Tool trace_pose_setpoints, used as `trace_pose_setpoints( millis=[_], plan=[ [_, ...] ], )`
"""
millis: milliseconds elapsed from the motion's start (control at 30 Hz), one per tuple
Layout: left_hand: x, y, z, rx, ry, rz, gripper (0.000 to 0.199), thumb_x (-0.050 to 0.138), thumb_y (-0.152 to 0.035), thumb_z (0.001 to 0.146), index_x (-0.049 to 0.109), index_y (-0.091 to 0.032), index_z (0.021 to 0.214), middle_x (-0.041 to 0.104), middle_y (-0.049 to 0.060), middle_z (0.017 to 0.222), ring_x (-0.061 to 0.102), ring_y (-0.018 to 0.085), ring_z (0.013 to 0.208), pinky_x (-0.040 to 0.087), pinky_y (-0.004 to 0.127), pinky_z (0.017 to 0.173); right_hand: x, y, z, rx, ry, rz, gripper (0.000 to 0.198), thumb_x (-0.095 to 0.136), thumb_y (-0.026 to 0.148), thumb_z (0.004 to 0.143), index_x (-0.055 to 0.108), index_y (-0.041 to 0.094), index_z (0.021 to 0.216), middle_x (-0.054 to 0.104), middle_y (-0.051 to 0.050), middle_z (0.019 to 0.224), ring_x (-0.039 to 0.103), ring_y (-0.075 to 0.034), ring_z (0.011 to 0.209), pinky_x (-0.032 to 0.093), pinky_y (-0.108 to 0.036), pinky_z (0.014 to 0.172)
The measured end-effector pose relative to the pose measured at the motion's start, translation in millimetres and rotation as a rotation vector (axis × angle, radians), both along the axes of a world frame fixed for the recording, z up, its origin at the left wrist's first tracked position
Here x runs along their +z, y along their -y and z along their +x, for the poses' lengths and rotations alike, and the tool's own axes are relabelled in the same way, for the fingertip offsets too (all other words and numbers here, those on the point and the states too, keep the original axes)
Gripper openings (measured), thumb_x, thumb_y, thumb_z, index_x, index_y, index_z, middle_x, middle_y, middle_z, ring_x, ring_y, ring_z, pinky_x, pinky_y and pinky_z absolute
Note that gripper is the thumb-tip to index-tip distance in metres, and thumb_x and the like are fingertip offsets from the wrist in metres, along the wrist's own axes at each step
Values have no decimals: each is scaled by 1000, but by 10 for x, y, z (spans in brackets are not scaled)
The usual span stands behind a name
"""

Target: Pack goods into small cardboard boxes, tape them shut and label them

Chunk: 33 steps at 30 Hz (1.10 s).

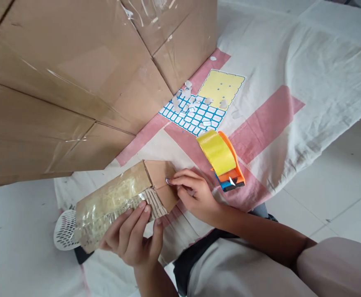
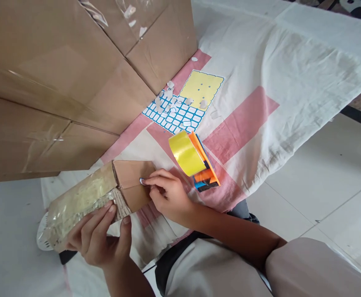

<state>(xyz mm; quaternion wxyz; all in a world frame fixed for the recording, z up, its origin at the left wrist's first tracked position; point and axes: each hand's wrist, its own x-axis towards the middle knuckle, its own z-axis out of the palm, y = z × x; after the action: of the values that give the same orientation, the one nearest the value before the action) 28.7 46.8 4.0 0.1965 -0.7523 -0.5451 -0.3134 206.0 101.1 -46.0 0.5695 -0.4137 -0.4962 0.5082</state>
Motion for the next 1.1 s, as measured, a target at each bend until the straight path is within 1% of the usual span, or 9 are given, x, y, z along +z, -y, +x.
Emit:
trace_pose_setpoints(
  millis=[33,100,167,267,333,467,667,867,1100],
  plan=[
    [0,-1,-3,3,-1,-2,23,77,-27,81,76,-26,104,80,4,94,66,24,92,41,44,97,-6,7,6,1,14,22,38,50,3,90,78,25,104,70,-5,104,69,-13,87,55,-23,65],
    [5,-3,-3,-3,-3,-3,22,77,-27,81,76,-26,103,80,4,94,66,24,92,42,43,97,-24,14,25,-22,61,92,41,49,1,90,77,25,107,70,-5,104,69,-14,89,57,-26,71],
    [11,-4,3,-18,1,-1,22,77,-26,81,76,-25,103,80,4,94,66,24,92,42,43,96,-46,5,50,-51,158,178,37,52,3,92,77,26,107,72,-5,101,68,-16,90,57,-32,79],
    [17,-5,11,-20,4,-1,24,77,-25,81,76,-25,105,80,4,94,66,25,92,43,43,95,-63,-26,80,-53,297,258,31,56,7,95,78,28,102,75,-5,97,66,-19,86,55,-37,81],
    [14,-4,9,-20,1,1,24,76,-26,81,76,-26,106,80,3,94,66,25,92,43,43,93,-59,-45,85,-54,295,251,30,56,8,97,78,27,100,75,-5,97,66,-18,86,54,-37,80],
    [7,-3,-3,-34,2,2,25,76,-25,82,76,-25,107,80,4,95,66,24,92,42,43,94,-38,-62,65,-75,201,207,27,57,8,96,78,25,98,73,-5,98,69,-16,90,56,-32,81],
    [23,-12,6,-38,10,0,27,77,-24,81,76,-24,108,80,4,96,66,24,93,40,42,96,-31,-65,61,-84,213,227,20,62,11,96,78,22,100,73,-6,98,70,-15,90,58,-30,82],
    [21,-10,16,-40,15,1,26,77,-23,81,76,-23,107,80,5,97,66,24,93,39,42,97,-1,-82,84,-14,174,192,13,66,19,97,78,21,103,72,-8,102,71,-16,94,60,-30,85],
    [31,-22,10,-54,14,-4,24,77,-23,81,76,-23,105,80,4,95,65,24,92,38,42,98,-56,-105,74,37,75,154,19,69,17,96,78,22,112,71,-9,110,71,-16,103,60,-30,91]
  ],
)
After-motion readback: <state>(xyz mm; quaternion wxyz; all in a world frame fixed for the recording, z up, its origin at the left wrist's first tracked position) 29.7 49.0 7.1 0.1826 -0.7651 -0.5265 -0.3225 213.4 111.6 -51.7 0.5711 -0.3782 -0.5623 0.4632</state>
